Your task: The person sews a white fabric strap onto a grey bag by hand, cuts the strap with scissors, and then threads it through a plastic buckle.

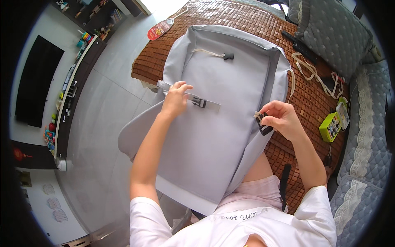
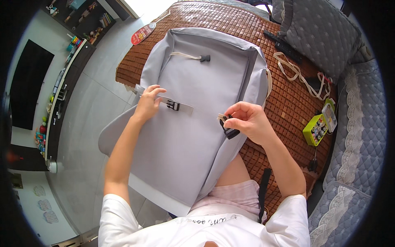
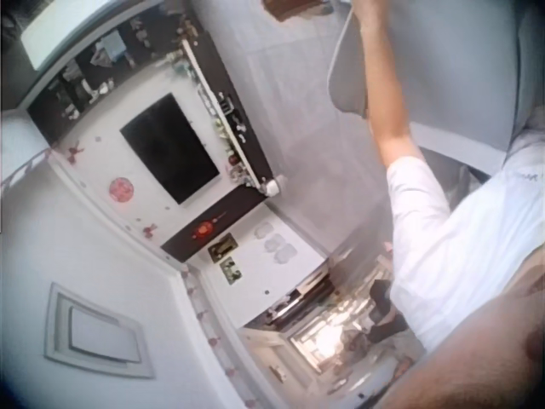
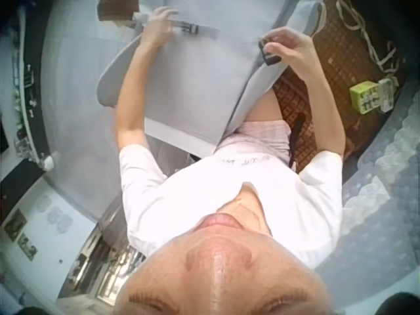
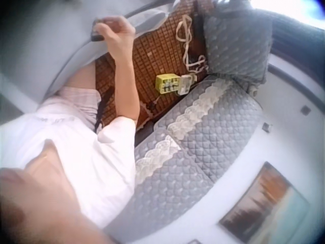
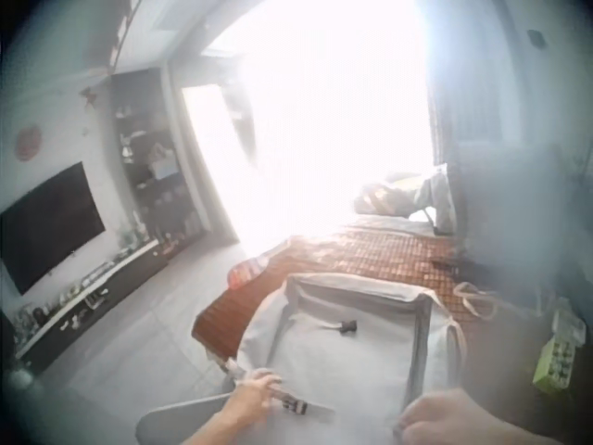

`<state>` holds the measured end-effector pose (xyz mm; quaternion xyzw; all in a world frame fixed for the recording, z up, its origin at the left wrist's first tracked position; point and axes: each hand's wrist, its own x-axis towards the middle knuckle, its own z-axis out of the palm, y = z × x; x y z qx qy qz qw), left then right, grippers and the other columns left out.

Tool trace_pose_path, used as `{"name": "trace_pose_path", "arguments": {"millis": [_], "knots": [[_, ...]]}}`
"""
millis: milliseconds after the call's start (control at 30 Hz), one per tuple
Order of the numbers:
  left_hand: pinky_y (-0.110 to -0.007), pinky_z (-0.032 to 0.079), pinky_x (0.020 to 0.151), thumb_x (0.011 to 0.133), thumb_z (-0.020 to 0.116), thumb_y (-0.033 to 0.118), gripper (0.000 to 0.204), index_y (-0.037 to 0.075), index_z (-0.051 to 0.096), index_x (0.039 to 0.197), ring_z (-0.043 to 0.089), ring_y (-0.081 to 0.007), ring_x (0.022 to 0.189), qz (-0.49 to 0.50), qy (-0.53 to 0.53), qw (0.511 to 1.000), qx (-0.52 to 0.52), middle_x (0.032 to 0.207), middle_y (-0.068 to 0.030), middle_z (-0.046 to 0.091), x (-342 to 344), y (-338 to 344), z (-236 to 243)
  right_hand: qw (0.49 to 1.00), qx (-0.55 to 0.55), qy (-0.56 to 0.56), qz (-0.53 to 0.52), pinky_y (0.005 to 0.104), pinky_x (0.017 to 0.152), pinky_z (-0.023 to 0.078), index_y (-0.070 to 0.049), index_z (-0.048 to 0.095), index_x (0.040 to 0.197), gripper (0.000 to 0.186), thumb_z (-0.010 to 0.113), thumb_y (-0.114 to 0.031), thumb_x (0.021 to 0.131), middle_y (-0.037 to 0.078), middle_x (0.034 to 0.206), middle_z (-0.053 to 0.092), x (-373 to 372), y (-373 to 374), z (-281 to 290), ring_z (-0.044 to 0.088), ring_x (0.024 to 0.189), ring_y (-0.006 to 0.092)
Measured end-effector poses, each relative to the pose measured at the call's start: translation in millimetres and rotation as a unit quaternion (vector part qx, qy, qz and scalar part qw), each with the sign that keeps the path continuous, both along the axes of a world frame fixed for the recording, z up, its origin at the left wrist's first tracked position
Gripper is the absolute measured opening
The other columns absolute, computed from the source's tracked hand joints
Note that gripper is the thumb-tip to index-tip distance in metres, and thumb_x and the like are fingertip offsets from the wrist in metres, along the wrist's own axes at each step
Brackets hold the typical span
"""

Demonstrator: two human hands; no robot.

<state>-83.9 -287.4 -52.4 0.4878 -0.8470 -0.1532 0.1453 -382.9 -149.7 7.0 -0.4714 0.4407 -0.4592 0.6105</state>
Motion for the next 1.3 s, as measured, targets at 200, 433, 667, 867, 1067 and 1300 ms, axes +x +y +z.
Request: {"name": "trace_pose_path", "arguments": {"millis": [200, 433, 667, 867, 1067, 1300], "knots": [[-0.034, 0.044, 0.080, 0.065, 0.058, -0.003, 0.035, 0.010, 0.058, 0.098, 0.049, -0.0267, 0.100, -0.068, 0.150, 0.986, -0.003, 0.111, -0.0108, 0.049, -15.6, 39.3, 11.2, 0.998, 0.059, -0.020, -0.014, 0.0155, 0.049, 0.037, 0.000, 0.055, 0.090, 0.018, 0.062, -0.003, 0.074, 0.002, 0.073, 0.058, 2.0, 6.6, 0.2, 0.048, 0.057, 0.0025], [-0.027, 0.049, 0.067, 0.064, 0.069, 0.004, 0.052, 0.011, 0.051, 0.112, 0.055, -0.0201, 0.090, -0.178, 0.305, 0.932, 0.081, 0.110, -0.0076, 0.051, -103.2, 138.9, 45.2, 0.990, 0.008, 0.139, 0.032, 0.0209, 0.057, 0.044, 0.002, 0.052, 0.090, 0.021, 0.060, -0.001, 0.071, 0.006, 0.073, 0.060, 21.7, 14.5, -11.2, 0.055, 0.067, 0.0078], [-0.022, 0.051, 0.064, 0.068, 0.061, -0.009, 0.048, 0.004, 0.049, 0.113, 0.057, -0.0111, 0.077, -0.047, 0.554, 0.776, 0.297, 0.096, -0.0067, 0.053, -114.0, 147.4, 16.5, 0.997, -0.017, 0.074, -0.003, 0.0202, 0.059, 0.043, 0.002, 0.052, 0.095, 0.017, 0.054, -0.002, 0.079, 0.007, 0.081, 0.061, 11.3, 25.2, -8.4, 0.055, 0.071, 0.0085], [-0.023, 0.052, 0.065, 0.076, 0.056, -0.003, 0.043, 0.005, 0.044, 0.117, 0.058, -0.0105, 0.077, 0.041, 0.606, 0.691, 0.392, 0.085, -0.0035, 0.053, -126.9, 153.0, 32.6, 0.982, -0.081, 0.078, -0.150, 0.0180, 0.057, 0.043, 0.000, 0.054, 0.099, 0.018, 0.050, -0.001, 0.082, 0.007, 0.080, 0.061, -27.9, 56.3, 24.2, 0.054, 0.065, 0.0076], [-0.022, 0.051, 0.061, 0.082, 0.052, 0.007, 0.018, 0.007, 0.053, 0.100, 0.059, -0.0132, 0.077, 0.097, 0.629, 0.610, 0.472, 0.086, -0.0031, 0.057, -122.0, 155.9, 27.2, 0.971, -0.072, 0.117, -0.195, 0.0168, 0.053, 0.041, 0.000, 0.058, 0.085, 0.007, 0.055, -0.002, 0.079, 0.001, 0.072, 0.058, -43.0, 69.8, 27.4, 0.051, 0.060, 0.0049], [-0.022, 0.049, 0.055, 0.081, 0.056, 0.010, 0.013, 0.009, 0.048, 0.091, 0.060, -0.0141, 0.073, 0.049, 0.654, 0.550, 0.517, 0.087, -0.0063, 0.059, -113.1, 161.3, 28.7, 0.983, -0.056, 0.138, -0.107, 0.0162, 0.052, 0.036, 0.001, 0.058, 0.083, 0.007, 0.056, -0.005, 0.080, -0.003, 0.067, 0.051, -8.6, 66.3, -2.4, 0.044, 0.059, 0.0023]]}}
